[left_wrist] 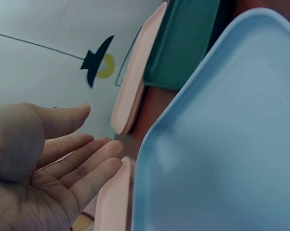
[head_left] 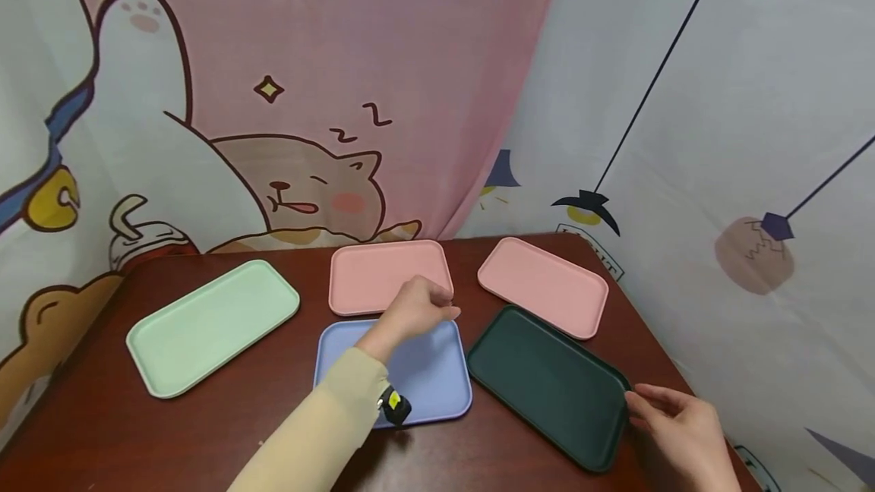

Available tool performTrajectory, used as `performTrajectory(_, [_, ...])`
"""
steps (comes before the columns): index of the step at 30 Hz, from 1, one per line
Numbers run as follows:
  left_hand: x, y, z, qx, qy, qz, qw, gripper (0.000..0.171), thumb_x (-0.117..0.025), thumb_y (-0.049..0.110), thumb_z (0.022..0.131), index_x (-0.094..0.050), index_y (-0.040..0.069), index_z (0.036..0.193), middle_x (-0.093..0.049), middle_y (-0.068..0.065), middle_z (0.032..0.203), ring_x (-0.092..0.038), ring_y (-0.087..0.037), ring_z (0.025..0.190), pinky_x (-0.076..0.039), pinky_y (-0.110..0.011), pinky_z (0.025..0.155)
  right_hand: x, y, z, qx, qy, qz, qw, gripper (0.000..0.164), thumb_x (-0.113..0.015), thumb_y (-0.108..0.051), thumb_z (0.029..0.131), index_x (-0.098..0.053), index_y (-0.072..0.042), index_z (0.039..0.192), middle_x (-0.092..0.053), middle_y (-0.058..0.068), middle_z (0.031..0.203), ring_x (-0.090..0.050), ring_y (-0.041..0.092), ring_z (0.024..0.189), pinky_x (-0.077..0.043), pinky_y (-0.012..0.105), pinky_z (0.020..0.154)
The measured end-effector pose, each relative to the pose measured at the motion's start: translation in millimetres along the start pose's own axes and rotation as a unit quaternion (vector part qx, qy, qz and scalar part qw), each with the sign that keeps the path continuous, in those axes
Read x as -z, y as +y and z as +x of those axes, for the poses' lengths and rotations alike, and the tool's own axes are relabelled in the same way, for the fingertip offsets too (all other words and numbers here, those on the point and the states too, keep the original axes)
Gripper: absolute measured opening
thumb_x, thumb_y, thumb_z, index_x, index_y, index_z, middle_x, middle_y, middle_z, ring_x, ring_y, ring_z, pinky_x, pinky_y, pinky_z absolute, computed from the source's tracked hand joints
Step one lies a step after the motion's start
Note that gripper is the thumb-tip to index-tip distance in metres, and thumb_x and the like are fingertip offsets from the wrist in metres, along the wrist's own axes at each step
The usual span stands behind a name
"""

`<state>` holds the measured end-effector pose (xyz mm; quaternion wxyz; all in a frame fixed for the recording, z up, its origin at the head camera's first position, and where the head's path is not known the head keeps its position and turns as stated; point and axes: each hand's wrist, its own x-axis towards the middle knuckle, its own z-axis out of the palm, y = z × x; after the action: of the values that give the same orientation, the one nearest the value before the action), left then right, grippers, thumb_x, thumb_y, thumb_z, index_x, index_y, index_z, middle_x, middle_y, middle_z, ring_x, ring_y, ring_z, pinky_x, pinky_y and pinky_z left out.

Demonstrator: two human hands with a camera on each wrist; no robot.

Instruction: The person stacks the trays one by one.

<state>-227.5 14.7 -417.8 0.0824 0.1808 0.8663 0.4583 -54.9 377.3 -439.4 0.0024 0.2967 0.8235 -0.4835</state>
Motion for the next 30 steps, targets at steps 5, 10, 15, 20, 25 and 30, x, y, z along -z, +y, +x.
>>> performTrajectory(5, [-23.9,11.6,17.1,0.019,-0.025,0.002,0.9995,0.034,-0.081,0.019,0.096,-0.077,-0.005,0.119,-0.076,-0.013,0.112,-0.071,-0.025,0.103,-0.061,-0.038,0.085,3.1,12.9,-1.3,-0.027,0.014,0.017,0.999,0.053,-0.073,-0.015,0.102,-0.054,0.020,0.138,-0.063,0.040,0.123,-0.077,0.032,0.083,-0.065,0.043,0.073])
performTrajectory(10, [-48.0,13.2,30.8,0.044,-0.044,0.033,0.9975,0.034,-0.082,0.021,0.096,-0.077,-0.002,0.120,-0.075,-0.011,0.113,-0.069,-0.024,0.105,-0.061,-0.034,0.081,6.3,22.4,-1.4,-0.053,0.005,0.052,0.997,0.059,-0.075,-0.012,0.100,-0.049,0.025,0.139,-0.071,0.032,0.104,-0.077,0.031,0.082,-0.066,0.044,0.074])
performTrajectory(15, [-61.4,15.9,36.6,0.045,-0.051,0.059,0.9959,0.029,-0.082,0.019,0.095,-0.079,-0.001,0.117,-0.075,-0.011,0.115,-0.065,-0.029,0.114,-0.059,-0.036,0.087,5.4,28.3,1.0,-0.062,-0.027,0.087,0.994,0.057,-0.073,-0.009,0.101,-0.047,0.029,0.136,-0.074,0.023,0.097,-0.077,0.028,0.082,-0.066,0.044,0.077])
performTrajectory(20, [-67.1,22.1,38.1,0.049,-0.059,0.073,0.9944,0.025,-0.082,0.018,0.095,-0.080,0.001,0.114,-0.076,-0.009,0.112,-0.069,-0.027,0.108,-0.060,-0.034,0.085,3.2,27.3,1.7,-0.065,-0.045,0.107,0.991,0.050,-0.071,-0.007,0.102,-0.052,0.028,0.132,-0.074,0.018,0.096,-0.077,0.026,0.083,-0.065,0.044,0.079])
performTrajectory(25, [-72.2,24.8,39.5,0.065,-0.058,0.084,0.9926,0.022,-0.083,0.018,0.094,-0.082,0.003,0.111,-0.077,-0.007,0.111,-0.071,-0.023,0.103,-0.061,-0.033,0.082,0.8,23.9,1.0,-0.079,-0.048,0.108,0.990,0.051,-0.071,-0.008,0.103,-0.051,0.028,0.133,-0.070,0.030,0.105,-0.076,0.027,0.083,-0.065,0.046,0.081])
performTrajectory(30, [-76.4,26.1,37.3,0.064,-0.066,0.083,0.9923,0.023,-0.083,0.014,0.094,-0.081,0.002,0.113,-0.077,-0.008,0.113,-0.069,-0.028,0.112,-0.062,-0.035,0.085,1.3,27.0,0.0,-0.090,-0.052,0.107,0.989,0.059,-0.075,-0.008,0.100,-0.047,0.028,0.137,-0.062,0.042,0.118,-0.077,0.027,0.082,-0.065,0.045,0.082])
